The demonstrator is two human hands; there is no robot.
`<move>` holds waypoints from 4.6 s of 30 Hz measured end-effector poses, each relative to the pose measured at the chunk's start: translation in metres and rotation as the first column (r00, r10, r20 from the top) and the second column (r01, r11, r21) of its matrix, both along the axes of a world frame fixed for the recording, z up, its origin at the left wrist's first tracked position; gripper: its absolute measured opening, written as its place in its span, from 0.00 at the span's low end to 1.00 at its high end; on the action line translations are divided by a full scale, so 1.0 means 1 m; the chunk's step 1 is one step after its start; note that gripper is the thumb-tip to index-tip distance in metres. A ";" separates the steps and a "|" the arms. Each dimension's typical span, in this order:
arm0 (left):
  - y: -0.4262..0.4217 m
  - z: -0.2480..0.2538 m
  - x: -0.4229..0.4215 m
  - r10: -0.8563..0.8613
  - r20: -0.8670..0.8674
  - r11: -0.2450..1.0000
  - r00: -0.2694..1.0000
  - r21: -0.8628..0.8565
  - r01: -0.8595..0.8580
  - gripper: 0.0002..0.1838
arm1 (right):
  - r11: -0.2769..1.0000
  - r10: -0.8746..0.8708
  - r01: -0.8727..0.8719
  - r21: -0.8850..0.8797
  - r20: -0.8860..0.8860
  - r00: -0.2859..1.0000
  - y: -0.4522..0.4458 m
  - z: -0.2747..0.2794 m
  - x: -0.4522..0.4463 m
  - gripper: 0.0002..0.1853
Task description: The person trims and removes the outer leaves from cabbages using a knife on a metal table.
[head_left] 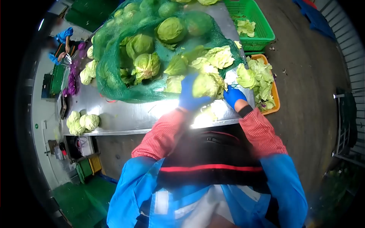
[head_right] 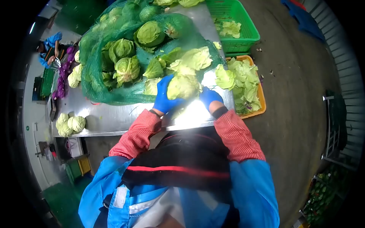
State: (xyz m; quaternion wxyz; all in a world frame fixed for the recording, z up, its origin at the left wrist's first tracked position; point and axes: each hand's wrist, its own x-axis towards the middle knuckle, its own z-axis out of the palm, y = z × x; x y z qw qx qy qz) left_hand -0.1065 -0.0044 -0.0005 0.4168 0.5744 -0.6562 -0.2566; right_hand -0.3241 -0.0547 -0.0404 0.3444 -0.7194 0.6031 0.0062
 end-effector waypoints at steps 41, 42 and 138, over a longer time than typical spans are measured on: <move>0.023 0.039 -0.029 -0.237 0.312 0.962 0.920 -0.059 0.268 0.50 | 0.975 -0.187 0.218 -0.053 0.341 0.921 0.015 0.044 -0.030 0.30; 0.013 0.022 -0.028 -0.454 0.240 0.883 0.858 -0.010 0.469 0.45 | 0.981 -0.135 0.183 -0.067 0.446 0.885 0.018 0.019 -0.030 0.28; 0.000 -0.033 -0.088 -0.019 -0.128 0.998 0.992 0.056 0.027 0.59 | 0.881 -0.456 0.470 0.051 0.356 0.816 0.041 0.037 -0.079 0.41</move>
